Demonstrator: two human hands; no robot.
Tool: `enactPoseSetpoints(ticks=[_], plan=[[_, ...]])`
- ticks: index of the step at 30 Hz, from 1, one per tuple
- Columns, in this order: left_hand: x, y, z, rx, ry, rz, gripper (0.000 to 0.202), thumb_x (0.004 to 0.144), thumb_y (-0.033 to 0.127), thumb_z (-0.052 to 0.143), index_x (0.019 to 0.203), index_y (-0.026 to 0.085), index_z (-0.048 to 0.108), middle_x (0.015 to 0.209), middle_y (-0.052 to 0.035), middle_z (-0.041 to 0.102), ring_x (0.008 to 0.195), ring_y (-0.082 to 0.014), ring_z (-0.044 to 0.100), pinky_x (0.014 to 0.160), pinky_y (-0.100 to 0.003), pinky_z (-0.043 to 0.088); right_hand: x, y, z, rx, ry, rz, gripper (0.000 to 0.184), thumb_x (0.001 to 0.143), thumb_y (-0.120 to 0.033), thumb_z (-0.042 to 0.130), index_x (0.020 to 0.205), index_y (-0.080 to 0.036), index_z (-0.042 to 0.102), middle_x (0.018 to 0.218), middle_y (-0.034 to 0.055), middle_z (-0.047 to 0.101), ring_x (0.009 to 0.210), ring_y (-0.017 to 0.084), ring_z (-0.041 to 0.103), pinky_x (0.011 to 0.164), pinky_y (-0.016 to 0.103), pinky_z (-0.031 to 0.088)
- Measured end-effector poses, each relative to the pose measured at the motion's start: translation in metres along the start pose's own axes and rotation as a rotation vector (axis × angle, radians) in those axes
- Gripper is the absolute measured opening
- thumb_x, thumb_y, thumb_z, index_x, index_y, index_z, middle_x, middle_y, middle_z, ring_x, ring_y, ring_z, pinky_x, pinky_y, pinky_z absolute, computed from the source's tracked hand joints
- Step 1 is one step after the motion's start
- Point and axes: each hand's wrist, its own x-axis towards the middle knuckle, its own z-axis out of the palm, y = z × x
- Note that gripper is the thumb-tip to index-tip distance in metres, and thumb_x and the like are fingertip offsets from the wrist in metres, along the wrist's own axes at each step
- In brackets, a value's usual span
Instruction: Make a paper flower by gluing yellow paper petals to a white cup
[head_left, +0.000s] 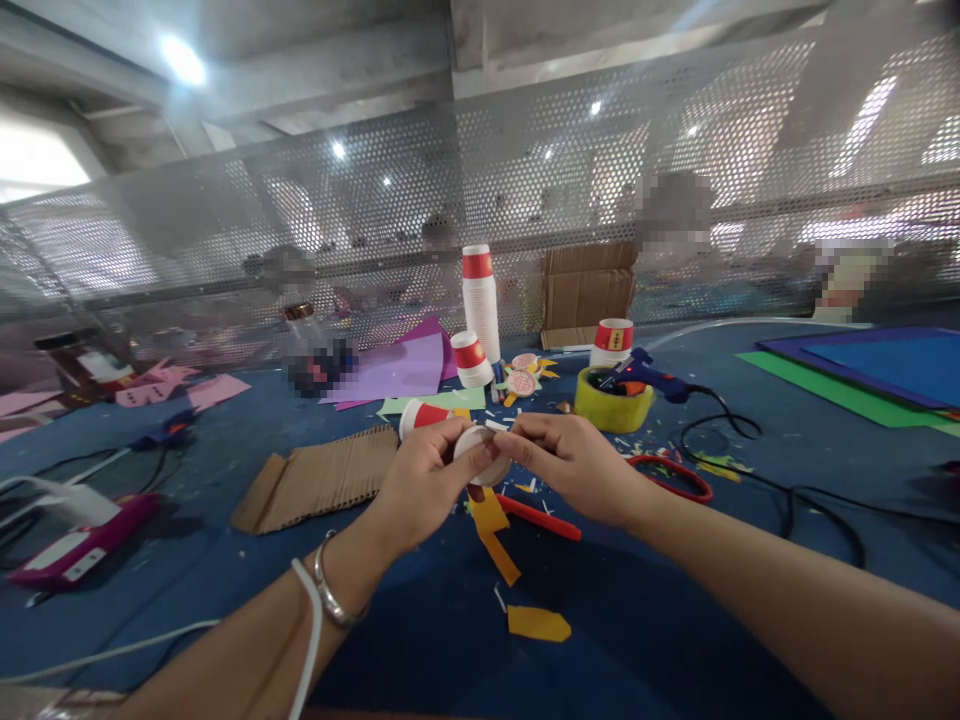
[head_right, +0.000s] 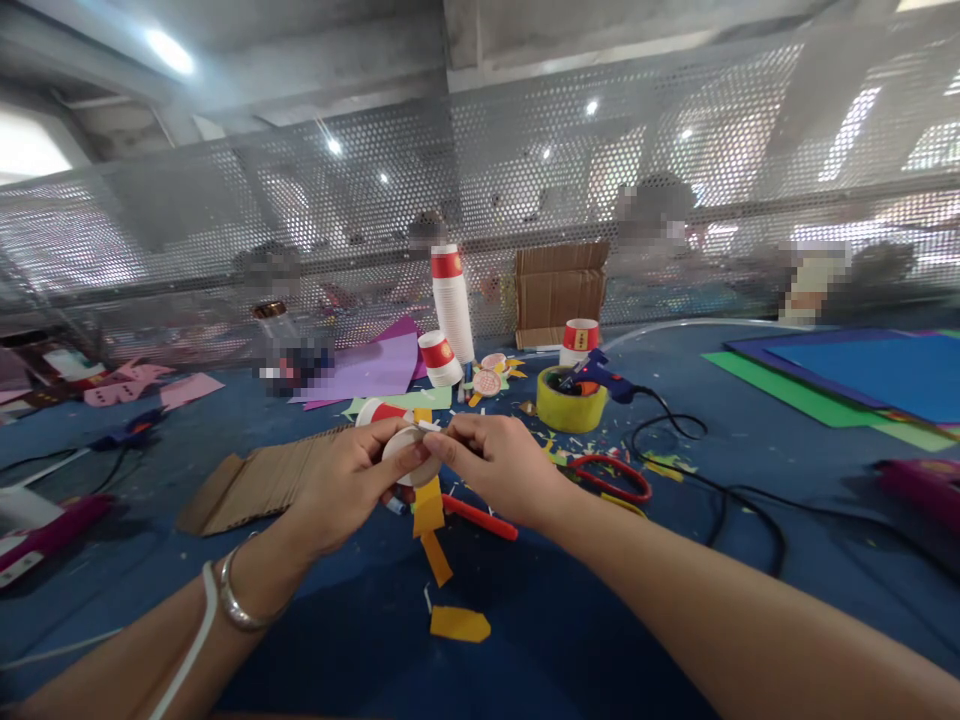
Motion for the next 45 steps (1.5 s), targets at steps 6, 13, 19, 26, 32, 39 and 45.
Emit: enactPoseSetpoints(ticks=[6, 13, 19, 26, 32, 39, 45], plan=[[0.0, 0.006, -0.005, -0.046, -0.083, -0.04, 0.019, 0.079, 0.034, 0.072, 0.08, 0.017, 0.063, 0.068, 0.002, 0.054, 0.058, -0.0095, 0.051, 0.047, -0.02, 0.046, -0.001, -0.001, 0.0, 0.011, -0.029, 0.018, 0.037, 0.095, -0.044, 0.046, 0.067, -0.021, 0.048, 0.063, -0.0024, 0.042, 0.058, 0.012, 0.035, 0.053, 0.03, 0.026], [0.0, 0.011, -0.009, -0.087, -0.119, -0.112, 0.021, 0.075, 0.033, 0.074, 0.078, 0.017, 0.061, 0.066, 0.0025, 0.054, 0.055, -0.009, 0.049, 0.046, -0.019, 0.046, -0.001, 0.0, 0.001, 0.043, -0.047, 0.009, 0.039, 0.096, -0.048, 0.046, 0.069, -0.02, 0.051, 0.065, -0.0026, 0.043, 0.059, 0.012, 0.035, 0.054, 0.03, 0.027], [0.0, 0.009, -0.011, -0.017, -0.143, -0.054, 0.018, 0.078, 0.032, 0.072, 0.076, 0.017, 0.061, 0.065, 0.0028, 0.052, 0.055, -0.0085, 0.048, 0.047, -0.019, 0.046, -0.003, -0.002, -0.001, 0.006, -0.046, -0.004, 0.038, 0.096, -0.045, 0.047, 0.067, -0.021, 0.048, 0.063, -0.0035, 0.041, 0.058, 0.012, 0.034, 0.053, 0.029, 0.027], [0.0, 0.009, -0.011, -0.016, -0.14, -0.071, 0.025, 0.077, 0.039, 0.073, 0.073, 0.018, 0.061, 0.064, 0.0025, 0.05, 0.055, -0.0093, 0.047, 0.046, -0.021, 0.046, -0.003, -0.005, 0.001, -0.011, -0.034, -0.02, 0.036, 0.096, -0.043, 0.046, 0.066, -0.022, 0.045, 0.062, -0.0039, 0.04, 0.057, 0.012, 0.035, 0.053, 0.029, 0.027], [-0.001, 0.006, -0.008, -0.059, -0.121, -0.07, 0.021, 0.079, 0.035, 0.073, 0.078, 0.017, 0.062, 0.066, 0.0026, 0.052, 0.057, -0.01, 0.049, 0.046, -0.02, 0.046, -0.002, -0.001, 0.002, 0.017, -0.031, -0.021, 0.039, 0.096, -0.046, 0.046, 0.066, -0.021, 0.044, 0.063, -0.0038, 0.039, 0.058, 0.012, 0.035, 0.053, 0.029, 0.027], [0.002, 0.001, -0.007, 0.005, -0.096, -0.008, 0.025, 0.079, 0.039, 0.073, 0.075, 0.017, 0.062, 0.066, 0.0016, 0.052, 0.058, -0.0101, 0.049, 0.049, -0.022, 0.044, -0.002, -0.005, 0.001, 0.011, -0.015, -0.015, 0.039, 0.096, -0.045, 0.044, 0.065, -0.022, 0.044, 0.063, -0.0028, 0.041, 0.06, 0.013, 0.037, 0.056, 0.031, 0.03], [0.003, 0.001, -0.006, 0.004, -0.093, 0.017, 0.031, 0.085, 0.048, 0.066, 0.081, 0.017, 0.063, 0.069, 0.0009, 0.056, 0.058, -0.01, 0.05, 0.05, -0.023, 0.043, 0.002, 0.001, -0.003, -0.009, 0.091, 0.049, 0.041, 0.093, -0.052, 0.049, 0.065, -0.023, 0.044, 0.062, -0.0022, 0.042, 0.06, 0.014, 0.038, 0.054, 0.031, 0.029]])
